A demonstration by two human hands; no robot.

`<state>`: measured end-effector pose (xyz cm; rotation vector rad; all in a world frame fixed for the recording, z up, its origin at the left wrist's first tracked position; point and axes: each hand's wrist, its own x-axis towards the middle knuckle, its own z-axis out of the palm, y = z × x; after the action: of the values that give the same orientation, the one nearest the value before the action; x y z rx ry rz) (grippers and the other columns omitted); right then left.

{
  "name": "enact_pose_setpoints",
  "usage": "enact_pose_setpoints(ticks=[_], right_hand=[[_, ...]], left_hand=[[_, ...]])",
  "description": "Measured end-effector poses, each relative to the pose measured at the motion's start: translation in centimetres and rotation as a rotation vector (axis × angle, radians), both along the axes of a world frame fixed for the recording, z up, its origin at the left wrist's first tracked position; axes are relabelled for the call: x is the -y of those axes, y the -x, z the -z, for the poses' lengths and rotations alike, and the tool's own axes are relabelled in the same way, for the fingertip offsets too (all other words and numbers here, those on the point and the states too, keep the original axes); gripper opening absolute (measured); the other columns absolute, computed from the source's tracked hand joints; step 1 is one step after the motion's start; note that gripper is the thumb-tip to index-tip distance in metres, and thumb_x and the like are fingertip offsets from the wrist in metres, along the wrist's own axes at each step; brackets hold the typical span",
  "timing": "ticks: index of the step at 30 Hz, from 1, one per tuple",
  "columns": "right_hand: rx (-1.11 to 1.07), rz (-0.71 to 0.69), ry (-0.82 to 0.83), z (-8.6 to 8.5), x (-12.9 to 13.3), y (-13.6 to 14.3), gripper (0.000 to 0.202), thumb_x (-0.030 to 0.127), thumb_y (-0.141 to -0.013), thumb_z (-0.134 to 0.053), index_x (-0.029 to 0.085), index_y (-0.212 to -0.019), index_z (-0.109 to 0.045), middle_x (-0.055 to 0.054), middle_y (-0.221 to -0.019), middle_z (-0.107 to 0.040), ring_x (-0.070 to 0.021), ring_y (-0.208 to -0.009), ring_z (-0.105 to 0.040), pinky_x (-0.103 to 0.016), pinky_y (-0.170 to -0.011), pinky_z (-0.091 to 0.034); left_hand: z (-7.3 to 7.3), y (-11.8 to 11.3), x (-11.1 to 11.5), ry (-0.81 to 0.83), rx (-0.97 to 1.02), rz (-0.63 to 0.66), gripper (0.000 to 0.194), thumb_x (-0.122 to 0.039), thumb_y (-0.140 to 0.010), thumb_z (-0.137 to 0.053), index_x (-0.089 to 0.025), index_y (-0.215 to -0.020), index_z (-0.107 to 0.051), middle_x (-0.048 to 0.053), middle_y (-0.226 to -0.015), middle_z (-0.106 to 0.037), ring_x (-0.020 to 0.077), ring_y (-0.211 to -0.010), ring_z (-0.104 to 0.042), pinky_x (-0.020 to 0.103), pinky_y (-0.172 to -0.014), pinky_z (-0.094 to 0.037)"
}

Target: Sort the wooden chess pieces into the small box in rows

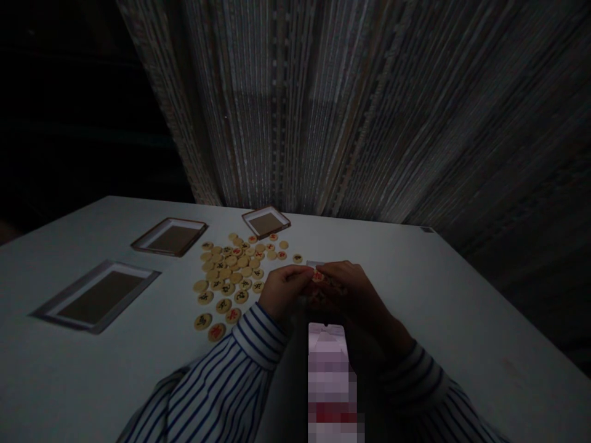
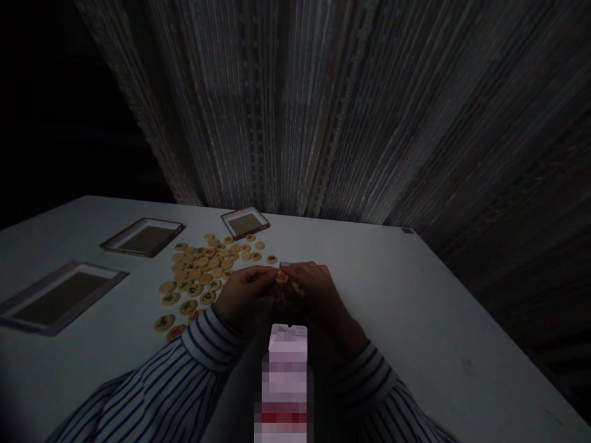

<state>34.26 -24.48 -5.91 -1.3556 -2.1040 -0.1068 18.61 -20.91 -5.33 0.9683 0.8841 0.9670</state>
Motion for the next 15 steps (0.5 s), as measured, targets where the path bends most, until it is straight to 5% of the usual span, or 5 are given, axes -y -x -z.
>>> enact_pose_setpoints(ticks=[6,15], right_hand=[[0.075,0.074,0.062,-1.4,-0.3,-0.7,0.021,0.026,-0.08,-0.056,0.019,-0.099,-0.063,-0.006,-0.095,-0.069,-0.0199,-0.087,-0.06,-0.033,-0.074,-0.039],[0.256,0.074,0.295,-3.4,-1.9,-1.0,0.025,0.029,-0.081,-0.052,0.018,-0.1,-0.065,-0.006,-0.09,-0.07,-0.0177,-0.08,-0.061,-0.029,-0.073,-0.04]], left_hand=[[0.5,0.1,-0.6,-0.069,-0.126,-0.067,0.007,-0.018,-0.069,-0.061,-0.013,-0.07,-0.065,-0.002,-0.054,-0.064,0.0108,-0.054,-0.06,0.021,-0.057,-0.048],[2.2,0.7,-1.1,-0.529,-0.603,-0.104,0.02,-0.019,-0.075,-0.051,-0.016,-0.087,-0.067,0.002,-0.065,-0.068,0.0139,-0.062,-0.062,0.022,-0.057,-0.047]])
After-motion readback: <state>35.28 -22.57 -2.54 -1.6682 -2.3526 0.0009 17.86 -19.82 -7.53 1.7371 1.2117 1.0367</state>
